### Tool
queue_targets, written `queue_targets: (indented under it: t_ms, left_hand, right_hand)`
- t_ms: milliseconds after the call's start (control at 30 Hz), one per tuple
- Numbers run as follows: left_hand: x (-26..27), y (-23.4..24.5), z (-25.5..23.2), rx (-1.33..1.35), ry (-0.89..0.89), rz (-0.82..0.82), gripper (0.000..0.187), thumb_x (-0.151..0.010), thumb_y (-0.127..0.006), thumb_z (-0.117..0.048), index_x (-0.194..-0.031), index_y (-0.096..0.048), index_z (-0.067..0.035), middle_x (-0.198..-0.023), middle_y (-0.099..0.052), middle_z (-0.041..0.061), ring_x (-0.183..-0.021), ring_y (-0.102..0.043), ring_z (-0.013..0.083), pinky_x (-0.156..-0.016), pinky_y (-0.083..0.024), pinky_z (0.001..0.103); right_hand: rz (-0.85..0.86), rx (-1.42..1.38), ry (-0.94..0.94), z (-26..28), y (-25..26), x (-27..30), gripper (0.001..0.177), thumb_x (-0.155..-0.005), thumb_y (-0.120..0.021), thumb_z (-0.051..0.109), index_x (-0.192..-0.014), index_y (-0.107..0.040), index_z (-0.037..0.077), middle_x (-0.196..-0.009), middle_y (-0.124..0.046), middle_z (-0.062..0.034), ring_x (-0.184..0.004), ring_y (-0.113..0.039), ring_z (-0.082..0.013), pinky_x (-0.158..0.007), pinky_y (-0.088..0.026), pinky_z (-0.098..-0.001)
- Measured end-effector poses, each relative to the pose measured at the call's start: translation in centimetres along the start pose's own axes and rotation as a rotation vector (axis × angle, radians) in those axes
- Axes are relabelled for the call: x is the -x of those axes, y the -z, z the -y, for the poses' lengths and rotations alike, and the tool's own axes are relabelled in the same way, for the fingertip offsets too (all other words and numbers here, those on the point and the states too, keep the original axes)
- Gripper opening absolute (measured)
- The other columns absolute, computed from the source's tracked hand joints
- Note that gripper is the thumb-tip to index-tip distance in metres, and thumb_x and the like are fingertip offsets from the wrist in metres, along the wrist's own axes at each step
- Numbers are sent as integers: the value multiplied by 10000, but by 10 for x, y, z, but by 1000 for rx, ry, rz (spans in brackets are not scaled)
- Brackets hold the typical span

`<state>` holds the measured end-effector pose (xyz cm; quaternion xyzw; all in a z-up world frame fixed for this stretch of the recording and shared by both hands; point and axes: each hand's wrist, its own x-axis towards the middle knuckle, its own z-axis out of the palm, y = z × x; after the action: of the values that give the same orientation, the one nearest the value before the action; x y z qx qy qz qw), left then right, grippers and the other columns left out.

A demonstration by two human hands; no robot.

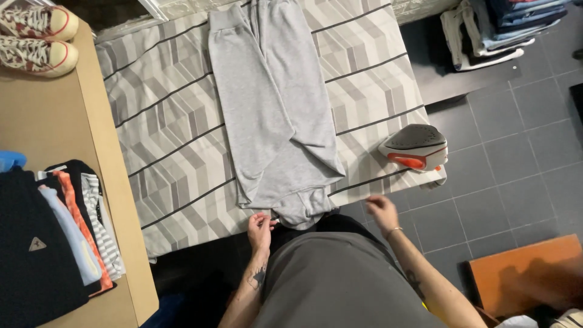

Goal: Folding a grey hoodie and ironing it on a flat surface to remove wrinkles.

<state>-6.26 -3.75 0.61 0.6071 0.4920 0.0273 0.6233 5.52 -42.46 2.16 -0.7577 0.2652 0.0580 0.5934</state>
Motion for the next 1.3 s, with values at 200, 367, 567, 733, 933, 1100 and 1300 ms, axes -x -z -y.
queue_targets:
  t_ms: [200,367,567,733,933,1100,1300]
  left_hand:
    - [6,9,-13,81,139,156,345,-918,-708,-94,-1218,-604,44,-1147,-723,252,-1043,-746,331,-866,-629,378]
    - [22,14,-53,238,275,323,415,-988,-676,-132,-1328,-544,66,-1340,-616,311,-1307,-578,436,-1056,-482,523]
    - [9,5,-36,337,421,407,582,-995,-663,-127,-1493,-426,57,-1436,-533,314,-1382,-524,408,-1114,-443,519]
    - [-9,-6,-14,272,421,446,556,-950,-744,-183,-1415,-501,-1,-1147,-589,89,-1010,-667,186,-902,-582,333]
    - [1,-12,-53,273,403,443,321,-920,-803,-329,-980,-587,-99,-859,-549,31,-747,-607,164,-615,-524,236]
    - [16,-20,-105,325,378,403,448,-860,-886,-331,-854,-519,-75,-725,-476,43,-600,-525,187,-480,-437,249]
    - [16,-25,-133,296,316,448,405,-818,-917,-283,-797,-607,-23,-665,-499,53,-532,-529,184,-437,-411,260]
  right_hand:
    - [586,474,-190,33,-48,29,413,-841,-813,288,-1232,-744,178,-1169,-779,-67,-1136,-716,-208,-957,-586,-389]
    - [515,170,-277,56,-81,38,452,-866,-802,146,-1284,-690,16,-1191,-743,-191,-1107,-708,-280,-922,-604,-389]
    - [560,147,-437,45,-92,35,515,-860,-827,189,-1295,-676,-41,-1153,-735,-243,-1060,-730,-307,-914,-606,-424]
    - [570,121,-490,21,-110,46,506,-829,-845,219,-1264,-706,1,-937,-743,-158,-836,-708,-198,-761,-646,-344]
    - [586,114,-375,22,-116,54,316,-792,-890,238,-1051,-782,94,-894,-712,-96,-836,-656,-176,-741,-621,-321]
    - [565,144,-227,23,-116,32,163,-803,-877,225,-836,-778,101,-818,-616,-40,-826,-604,-166,-792,-577,-326]
    - [637,51,-286,49,-108,27,324,-986,-687,395,-1185,-770,152,-1193,-717,-130,-1207,-629,-295,-1069,-460,-503]
